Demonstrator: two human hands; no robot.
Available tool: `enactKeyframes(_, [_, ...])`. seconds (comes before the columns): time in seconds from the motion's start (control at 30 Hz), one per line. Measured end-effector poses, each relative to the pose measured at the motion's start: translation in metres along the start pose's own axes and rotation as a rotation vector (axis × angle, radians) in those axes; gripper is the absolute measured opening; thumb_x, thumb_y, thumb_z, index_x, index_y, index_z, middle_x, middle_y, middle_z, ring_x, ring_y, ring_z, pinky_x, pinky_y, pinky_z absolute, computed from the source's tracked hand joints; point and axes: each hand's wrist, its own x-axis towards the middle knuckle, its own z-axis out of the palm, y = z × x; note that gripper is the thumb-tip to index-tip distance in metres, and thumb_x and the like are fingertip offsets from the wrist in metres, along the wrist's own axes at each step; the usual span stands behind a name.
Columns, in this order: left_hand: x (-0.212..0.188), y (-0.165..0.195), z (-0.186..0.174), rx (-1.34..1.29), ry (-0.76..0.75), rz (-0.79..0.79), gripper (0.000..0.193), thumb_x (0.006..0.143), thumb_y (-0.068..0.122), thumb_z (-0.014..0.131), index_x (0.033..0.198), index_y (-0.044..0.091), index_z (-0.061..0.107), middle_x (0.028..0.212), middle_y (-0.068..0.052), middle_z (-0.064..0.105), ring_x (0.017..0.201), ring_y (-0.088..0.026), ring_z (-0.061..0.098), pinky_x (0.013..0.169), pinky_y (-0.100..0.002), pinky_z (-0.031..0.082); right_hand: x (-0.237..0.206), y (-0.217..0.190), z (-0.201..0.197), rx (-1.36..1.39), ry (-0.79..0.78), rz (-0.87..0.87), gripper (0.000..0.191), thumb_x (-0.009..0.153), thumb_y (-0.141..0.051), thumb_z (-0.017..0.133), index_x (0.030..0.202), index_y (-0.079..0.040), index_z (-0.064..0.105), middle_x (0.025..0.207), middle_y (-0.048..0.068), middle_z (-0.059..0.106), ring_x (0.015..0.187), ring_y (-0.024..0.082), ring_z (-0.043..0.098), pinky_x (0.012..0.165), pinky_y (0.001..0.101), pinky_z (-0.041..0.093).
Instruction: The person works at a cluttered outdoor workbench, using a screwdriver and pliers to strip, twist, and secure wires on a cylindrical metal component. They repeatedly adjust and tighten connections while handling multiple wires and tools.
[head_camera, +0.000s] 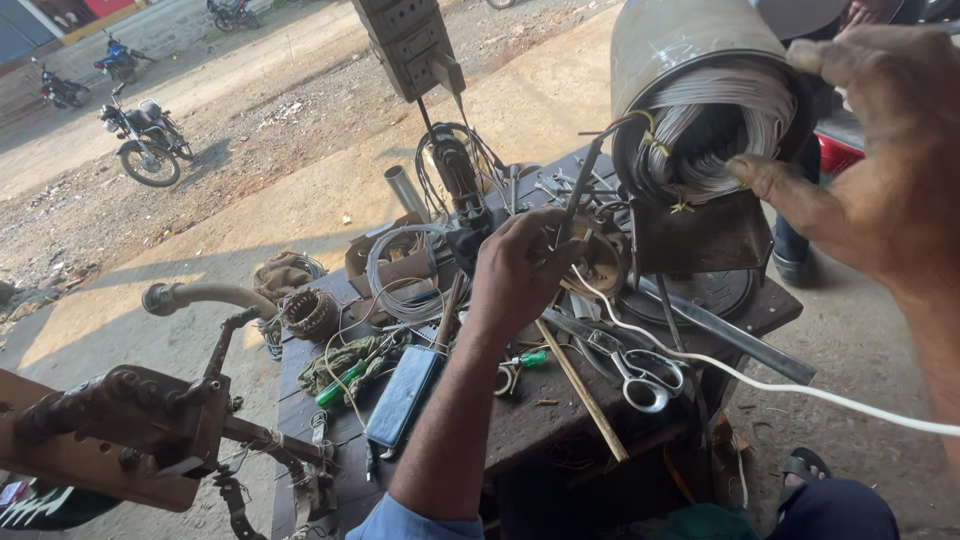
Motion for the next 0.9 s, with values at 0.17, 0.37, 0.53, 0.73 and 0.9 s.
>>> enactKeyframes(0.17, [0.005, -0.013, 0.007, 0.053, -0.057, 0.033, 0.020, 0.093, 0.014, 0.074, 0.111, 0.005, 0.073, 0.099, -0.012, 0.074, 0.088, -0.025, 0.076, 0.076, -0.037, 0.059, 0.018, -0.013, 0.024, -0.077, 0.078, -0.032, 0.087, 0.081, -0.020, 0.098, 0.143, 0.010, 0.045, 0.129, 0.027, 0.057, 0.122, 0.038, 0.059, 0.105, 0.0471, 0.055])
enactKeyframes(0.37, [0.004, -0.019, 0.005, 0.011, -0.015, 0.067, 0.018, 0.094, 0.015, 0.074, 0.108, 0.005, 0.072, 0.099, -0.012, 0.073, 0.089, -0.026, 0.076, 0.077, -0.037, 0.060, 0.017, -0.006, 0.050, -0.060, 0.005, 0.194, 0.075, 0.087, -0.007, 0.093, 0.145, 0.005, 0.045, 0.131, 0.023, 0.061, 0.122, 0.036, 0.065, 0.111, 0.0451, 0.056])
enactKeyframes(0.53, [0.002, -0.022, 0.002, 0.087, -0.006, 0.071, 0.014, 0.094, 0.015, 0.073, 0.104, 0.005, 0.073, 0.094, -0.011, 0.072, 0.086, -0.027, 0.073, 0.075, -0.040, 0.059, 0.036, -0.006, 0.038, -0.227, -0.118, 0.104, 0.081, 0.068, -0.004, 0.092, 0.138, 0.004, 0.051, 0.131, 0.027, 0.064, 0.113, 0.039, 0.069, 0.097, 0.0469, 0.059])
enactKeyframes(0.73, [-0.010, -0.032, -0.012, 0.299, -0.140, 0.096, 0.011, 0.093, 0.017, 0.074, 0.099, 0.008, 0.075, 0.084, -0.009, 0.068, 0.083, -0.025, 0.070, 0.073, -0.040, 0.058, 0.100, -0.030, 0.026, -0.645, -0.689, -0.059, 0.068, 0.086, -0.015, 0.083, 0.148, -0.012, 0.054, 0.134, 0.014, 0.065, 0.099, 0.027, 0.073, 0.082, 0.0380, 0.064])
enactKeyframes(0.9, [-0.020, -0.031, -0.013, 0.336, -0.218, 0.229, 0.010, 0.093, 0.019, 0.073, 0.096, 0.009, 0.075, 0.089, -0.007, 0.069, 0.089, -0.025, 0.070, 0.079, -0.042, 0.058, 0.134, -0.060, 0.048, -0.882, -0.974, -0.501, 0.076, 0.068, -0.020, 0.079, 0.140, -0.029, 0.057, 0.138, -0.005, 0.063, 0.126, 0.019, 0.062, 0.105, 0.0352, 0.054])
